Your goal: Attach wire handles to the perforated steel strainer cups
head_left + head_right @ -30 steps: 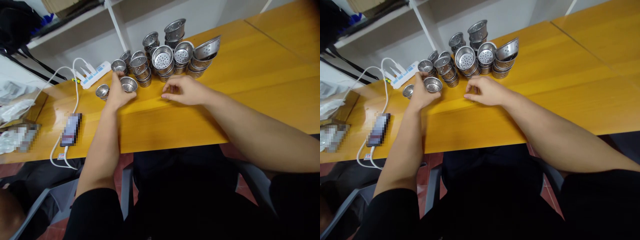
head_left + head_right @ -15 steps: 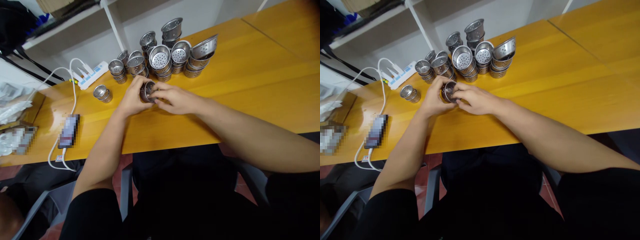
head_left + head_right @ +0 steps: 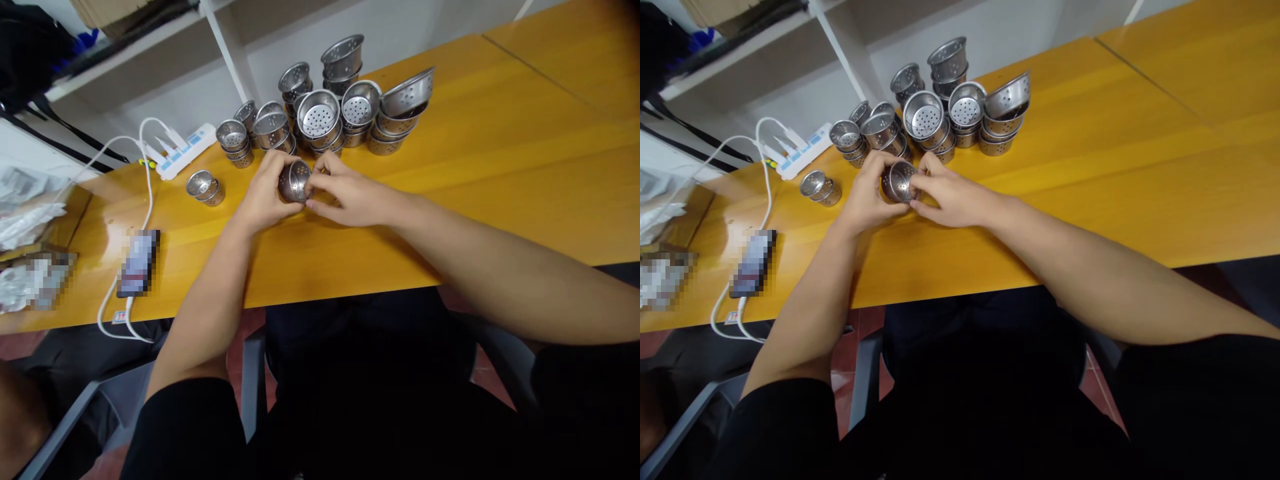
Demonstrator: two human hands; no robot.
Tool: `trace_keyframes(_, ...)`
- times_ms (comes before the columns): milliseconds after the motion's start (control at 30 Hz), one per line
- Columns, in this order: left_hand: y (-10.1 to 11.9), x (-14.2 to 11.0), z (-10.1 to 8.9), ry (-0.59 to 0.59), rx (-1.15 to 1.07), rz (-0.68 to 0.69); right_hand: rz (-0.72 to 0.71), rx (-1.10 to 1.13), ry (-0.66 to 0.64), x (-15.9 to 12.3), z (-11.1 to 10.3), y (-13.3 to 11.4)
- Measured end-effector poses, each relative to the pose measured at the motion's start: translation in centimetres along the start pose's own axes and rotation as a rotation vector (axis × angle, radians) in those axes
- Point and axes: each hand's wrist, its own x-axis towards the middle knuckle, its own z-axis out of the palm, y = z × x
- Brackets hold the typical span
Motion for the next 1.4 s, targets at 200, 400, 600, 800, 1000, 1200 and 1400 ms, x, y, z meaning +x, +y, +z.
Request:
trace_keyframes(200, -0.2, 0.2, 0.1, -0.02, 0.015, -0.013, 0.076, 0.042, 0.104, 0.3, -0.5, 0.3)
trace_keyframes(400, 0.0, 0.3, 0.2, -0.025, 0.02, 0.041, 0.106, 0.077, 0.157, 0.4, -0.7, 0.1)
trace_keyframes(600, 0.5, 0.4, -0.2, -0.047, 0.067, 0.052, 0.12, 0.095, 0.183, 0.4, -0.7, -0.4)
trace_keyframes(800, 0.4, 0.3, -1.0, -0.03, 0.076, 0.129, 0.086, 0.104, 0.276, 0.6, 0.2, -0.1)
trace_keyframes(1000, 0.3, 0.2, -0.7, -0.017, 0.107, 0.118, 0.03, 0.109, 0.3, 0.6, 0.7, 0.5)
trace_keyframes(1200, -0.8, 0.4, 0.8, 0.006, 0.096, 0.092, 0.094, 0.086, 0.32, 0.3, 1.1, 0.1)
trace_keyframes(1400, -1.7, 0.4, 0.6, 0.028, 0.048, 0.063, 0.07, 0.185, 0.28, 0.6, 0.6, -0.6)
